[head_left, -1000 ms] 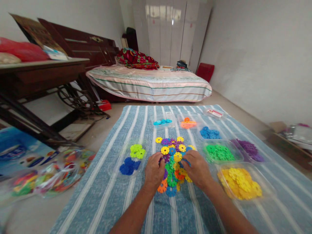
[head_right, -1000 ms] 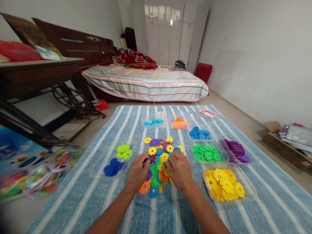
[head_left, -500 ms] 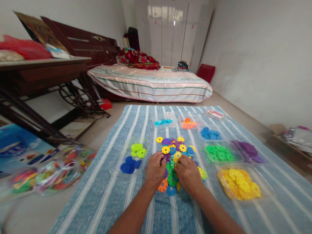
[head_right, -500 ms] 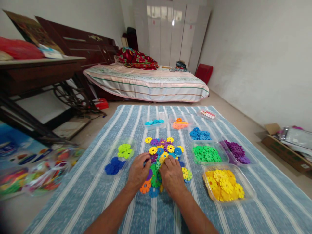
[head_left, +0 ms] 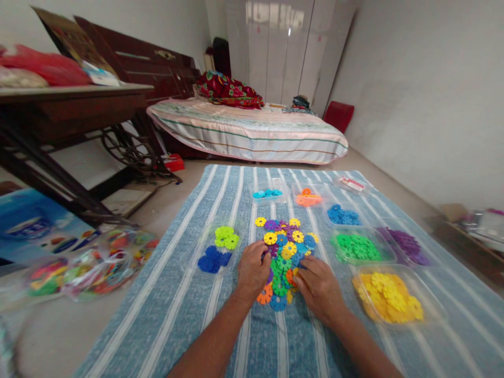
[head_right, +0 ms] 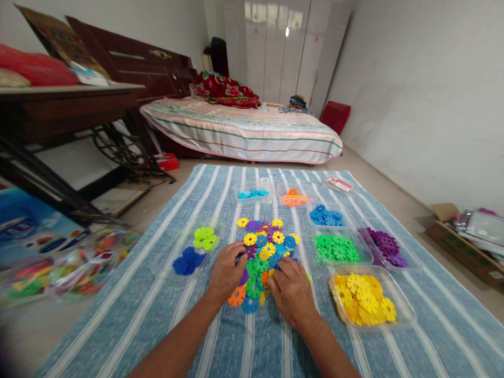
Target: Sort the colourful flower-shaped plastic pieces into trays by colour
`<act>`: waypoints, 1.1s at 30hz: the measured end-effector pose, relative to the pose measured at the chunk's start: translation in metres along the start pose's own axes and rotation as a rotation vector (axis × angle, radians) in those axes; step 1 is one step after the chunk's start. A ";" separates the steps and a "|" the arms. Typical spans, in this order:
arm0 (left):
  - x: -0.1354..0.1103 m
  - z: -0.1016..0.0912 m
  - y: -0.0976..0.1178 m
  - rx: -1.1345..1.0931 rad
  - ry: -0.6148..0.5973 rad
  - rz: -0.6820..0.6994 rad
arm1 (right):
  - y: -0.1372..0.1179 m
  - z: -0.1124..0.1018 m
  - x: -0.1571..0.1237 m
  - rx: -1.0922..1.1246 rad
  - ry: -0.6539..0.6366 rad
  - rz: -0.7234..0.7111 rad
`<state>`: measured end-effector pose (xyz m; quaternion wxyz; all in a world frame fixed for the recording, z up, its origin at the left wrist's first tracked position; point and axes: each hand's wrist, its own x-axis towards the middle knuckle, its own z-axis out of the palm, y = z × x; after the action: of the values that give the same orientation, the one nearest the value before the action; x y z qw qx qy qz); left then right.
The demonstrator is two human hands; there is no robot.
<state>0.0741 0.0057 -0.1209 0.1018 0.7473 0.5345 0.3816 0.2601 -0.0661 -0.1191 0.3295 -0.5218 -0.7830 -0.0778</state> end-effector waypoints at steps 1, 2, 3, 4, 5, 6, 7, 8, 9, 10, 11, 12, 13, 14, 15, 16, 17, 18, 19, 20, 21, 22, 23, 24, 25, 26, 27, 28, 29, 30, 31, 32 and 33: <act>0.000 0.000 0.000 0.000 0.000 0.004 | -0.001 0.000 -0.001 -0.006 -0.009 0.004; 0.000 0.000 0.000 -0.001 0.000 0.005 | -0.001 0.001 -0.001 -0.011 -0.012 0.009; 0.000 0.000 0.000 0.000 0.001 0.005 | -0.001 0.001 -0.001 -0.017 -0.009 0.013; 0.000 0.000 0.000 0.000 0.001 0.004 | -0.002 0.002 -0.001 -0.021 -0.005 0.015; 0.000 0.000 0.000 0.001 0.001 0.002 | -0.002 0.002 0.000 -0.024 0.000 0.013; 0.000 0.000 0.000 0.001 0.000 0.001 | -0.002 0.003 0.001 -0.026 0.007 0.008; 0.000 0.000 -0.001 0.000 -0.001 0.001 | -0.002 0.003 0.002 -0.026 0.018 0.000; 0.000 0.000 0.000 -0.002 -0.001 0.000 | -0.002 0.003 0.003 -0.026 0.034 -0.008; 0.000 0.000 0.000 -0.003 -0.003 -0.001 | -0.001 0.003 0.004 -0.028 0.055 -0.014; 0.000 0.000 0.000 -0.003 -0.004 -0.002 | -0.001 0.002 0.005 -0.032 0.082 -0.018; 0.000 0.000 0.001 -0.003 -0.007 -0.001 | 0.000 0.000 0.006 -0.040 0.109 -0.018; 0.000 -0.001 0.001 -0.003 -0.010 -0.001 | 0.002 -0.004 0.008 -0.051 0.135 -0.015; 0.000 -0.001 0.001 -0.002 -0.014 0.000 | 0.004 -0.009 0.009 -0.064 0.161 -0.010; 0.000 -0.002 0.002 0.000 -0.015 -0.002 | 0.007 -0.016 0.010 -0.080 0.187 -0.004; 0.000 -0.002 0.002 0.000 -0.016 -0.004 | 0.011 -0.024 0.011 -0.102 0.210 0.002; 0.000 -0.002 0.002 0.000 -0.015 -0.008 | 0.015 -0.034 0.011 -0.130 0.232 0.008; 0.000 -0.001 0.002 0.000 -0.014 -0.010 | 0.020 -0.046 0.010 -0.164 0.254 0.013; 0.000 -0.001 0.001 -0.001 -0.011 -0.011 | 0.026 -0.058 0.008 -0.207 0.274 0.018; 0.000 -0.001 0.001 -0.001 -0.010 -0.010 | 0.032 -0.071 0.004 -0.257 0.285 0.024; 0.000 0.000 0.001 0.001 -0.010 -0.009 | 0.038 -0.084 0.000 -0.315 0.287 0.035; 0.000 0.000 0.001 0.003 -0.012 -0.006 | 0.043 -0.096 -0.006 -0.379 0.276 0.051; 0.000 0.000 0.001 0.006 -0.015 -0.005 | 0.048 -0.107 -0.012 -0.450 0.257 0.074; 0.000 0.000 0.001 0.010 -0.019 -0.005 | 0.052 -0.116 -0.018 -0.521 0.233 0.102; -0.001 0.000 0.001 0.014 -0.024 -0.007 | 0.053 -0.122 -0.023 -0.579 0.210 0.131; 0.000 0.000 0.001 0.017 -0.028 -0.009 | 0.053 -0.125 -0.028 -0.609 0.192 0.155; 0.000 0.000 0.002 0.021 -0.031 -0.011 | 0.052 -0.125 -0.031 -0.601 0.182 0.167; 0.000 0.000 0.002 0.023 -0.034 -0.012 | 0.048 -0.122 -0.033 -0.560 0.176 0.167; 0.000 0.000 0.001 0.024 -0.035 -0.013 | 0.043 -0.116 -0.034 -0.497 0.171 0.156; 0.000 0.000 0.001 0.024 -0.037 -0.011 | 0.037 -0.107 -0.034 -0.428 0.163 0.135; 0.000 0.000 0.001 0.022 -0.037 -0.009 | 0.031 -0.096 -0.033 -0.368 0.149 0.114; 0.000 0.000 0.001 0.021 -0.037 -0.007 | 0.024 -0.085 -0.031 -0.329 0.124 0.097; 0.000 0.000 0.001 0.020 -0.038 -0.003 | 0.019 -0.073 -0.030 -0.313 0.090 0.089; 0.000 0.000 0.001 0.019 -0.040 0.001 | 0.014 -0.063 -0.028 -0.311 0.047 0.090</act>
<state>0.0743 0.0056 -0.1203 0.1052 0.7559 0.5356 0.3615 0.3059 -0.1104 -0.0905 0.2661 -0.5992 -0.7294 -0.1952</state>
